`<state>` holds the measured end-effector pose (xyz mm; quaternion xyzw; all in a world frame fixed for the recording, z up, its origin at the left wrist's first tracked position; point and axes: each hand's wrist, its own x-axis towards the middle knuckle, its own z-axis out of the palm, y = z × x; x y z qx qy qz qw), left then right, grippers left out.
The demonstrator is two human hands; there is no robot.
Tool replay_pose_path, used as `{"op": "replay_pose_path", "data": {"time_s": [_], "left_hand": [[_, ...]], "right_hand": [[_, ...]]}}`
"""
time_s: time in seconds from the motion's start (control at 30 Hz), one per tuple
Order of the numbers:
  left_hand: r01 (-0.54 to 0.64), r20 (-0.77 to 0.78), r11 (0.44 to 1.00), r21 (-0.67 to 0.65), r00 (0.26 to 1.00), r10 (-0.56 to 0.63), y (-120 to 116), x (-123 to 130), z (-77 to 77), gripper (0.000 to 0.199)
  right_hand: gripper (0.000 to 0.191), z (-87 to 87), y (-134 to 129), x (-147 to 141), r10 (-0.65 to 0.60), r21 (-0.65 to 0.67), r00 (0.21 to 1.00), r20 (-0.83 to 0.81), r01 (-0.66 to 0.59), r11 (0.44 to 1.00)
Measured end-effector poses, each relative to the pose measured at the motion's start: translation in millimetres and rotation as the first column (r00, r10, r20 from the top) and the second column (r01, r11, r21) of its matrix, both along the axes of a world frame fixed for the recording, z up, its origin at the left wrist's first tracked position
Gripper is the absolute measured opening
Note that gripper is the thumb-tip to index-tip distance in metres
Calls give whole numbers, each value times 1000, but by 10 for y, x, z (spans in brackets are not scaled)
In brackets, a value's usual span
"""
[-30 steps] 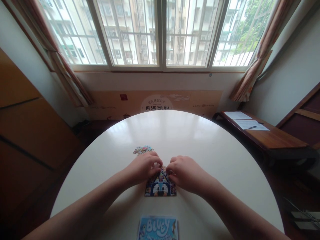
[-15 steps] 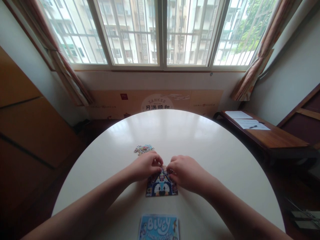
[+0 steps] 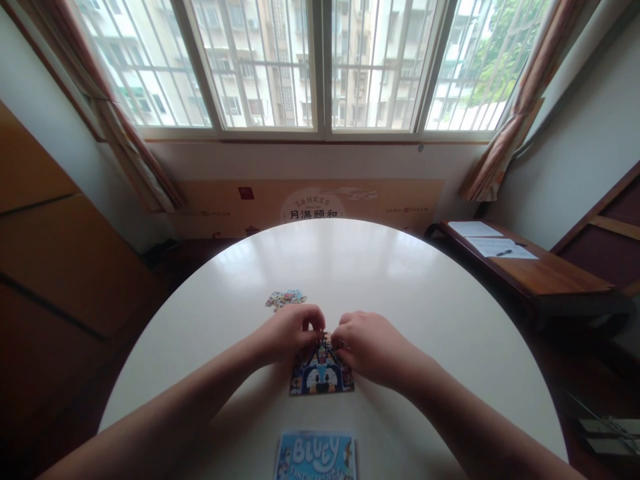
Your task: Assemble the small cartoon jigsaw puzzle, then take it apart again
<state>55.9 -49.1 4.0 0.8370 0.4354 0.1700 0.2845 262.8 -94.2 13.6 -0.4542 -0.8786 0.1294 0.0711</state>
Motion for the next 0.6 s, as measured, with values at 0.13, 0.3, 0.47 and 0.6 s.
{"op": "replay_pose_path", "data": {"time_s": [0.13, 0.3, 0.47, 0.6], "left_hand": [[-42, 192, 994, -102, 980, 61, 130, -157, 159, 7], [-317, 334, 932, -173, 872, 359, 438, -656, 384, 25], [-433, 2, 883, -182, 898, 440, 600, -971, 372, 25], [-447, -71, 881, -157, 895, 441, 661, -971, 227, 22]], "right_hand": [[17, -9, 2, 11, 1, -6, 1000, 2, -1, 1000], [19, -17, 11, 12, 15, -15, 1000, -5, -15, 1000], [20, -12, 10, 7, 9, -25, 1000, -4, -9, 1000], [22, -7, 1, 15, 17, -33, 1000, -21, -18, 999]]}}
